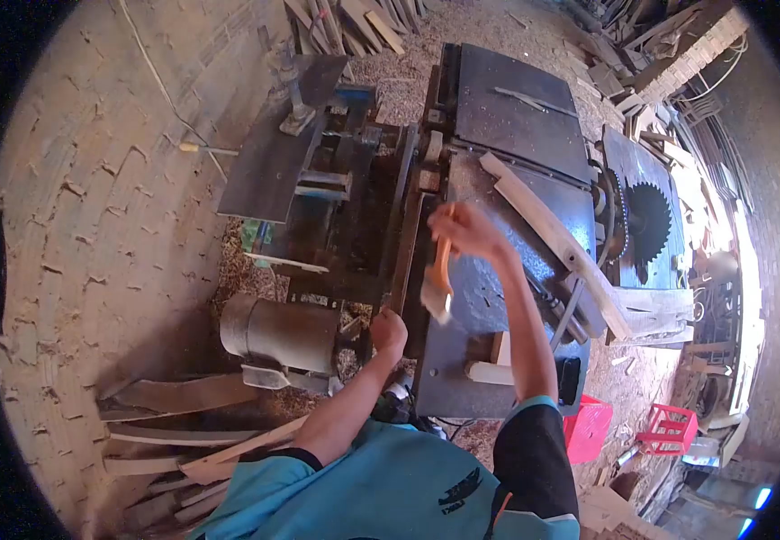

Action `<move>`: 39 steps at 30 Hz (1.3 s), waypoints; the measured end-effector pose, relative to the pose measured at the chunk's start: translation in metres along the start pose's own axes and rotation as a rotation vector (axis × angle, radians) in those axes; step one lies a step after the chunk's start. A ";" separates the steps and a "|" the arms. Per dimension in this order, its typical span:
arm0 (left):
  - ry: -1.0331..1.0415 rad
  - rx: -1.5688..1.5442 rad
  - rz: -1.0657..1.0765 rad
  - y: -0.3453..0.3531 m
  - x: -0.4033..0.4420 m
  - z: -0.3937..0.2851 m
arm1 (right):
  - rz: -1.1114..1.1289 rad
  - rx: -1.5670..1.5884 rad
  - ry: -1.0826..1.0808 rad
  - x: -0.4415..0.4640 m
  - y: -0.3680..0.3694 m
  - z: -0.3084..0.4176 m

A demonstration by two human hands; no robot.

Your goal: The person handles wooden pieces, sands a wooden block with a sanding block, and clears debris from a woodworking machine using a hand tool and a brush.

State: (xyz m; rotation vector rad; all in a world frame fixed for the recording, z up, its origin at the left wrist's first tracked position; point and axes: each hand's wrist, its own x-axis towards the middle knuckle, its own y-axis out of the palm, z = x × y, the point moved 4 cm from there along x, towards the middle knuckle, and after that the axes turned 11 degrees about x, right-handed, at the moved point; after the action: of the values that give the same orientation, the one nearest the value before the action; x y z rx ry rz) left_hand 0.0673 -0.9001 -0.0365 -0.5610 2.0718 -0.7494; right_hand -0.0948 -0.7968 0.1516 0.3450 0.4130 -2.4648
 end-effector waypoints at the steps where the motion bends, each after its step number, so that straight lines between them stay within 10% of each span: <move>1: 0.024 0.002 -0.005 -0.001 0.001 -0.003 | 0.066 -0.013 0.097 -0.011 0.013 -0.004; 9: 0.061 0.037 -0.030 -0.001 -0.001 0.000 | 0.195 0.141 0.292 -0.063 0.039 -0.063; 15: 0.047 0.018 -0.018 -0.007 -0.006 -0.003 | -0.406 0.289 -0.185 -0.068 -0.025 -0.047; 22: 0.057 0.011 -0.019 0.009 0.007 0.006 | -0.750 -0.462 -0.336 -0.052 -0.037 -0.027; 26: 0.029 -0.003 0.017 0.002 0.001 -0.001 | -0.356 0.346 -0.254 -0.029 -0.016 -0.041; 29: -0.007 0.003 0.027 0.000 -0.002 0.004 | -0.605 0.272 -0.510 -0.020 -0.036 -0.024; 39: -0.020 -0.008 0.054 0.004 0.005 0.002 | -0.881 -0.272 -0.231 -0.010 -0.060 -0.002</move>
State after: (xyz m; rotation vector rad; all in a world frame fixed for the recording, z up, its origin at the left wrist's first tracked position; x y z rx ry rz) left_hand 0.0661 -0.9008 -0.0427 -0.5129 2.0643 -0.7018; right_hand -0.1232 -0.7447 0.1654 -0.3114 0.9394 -3.1698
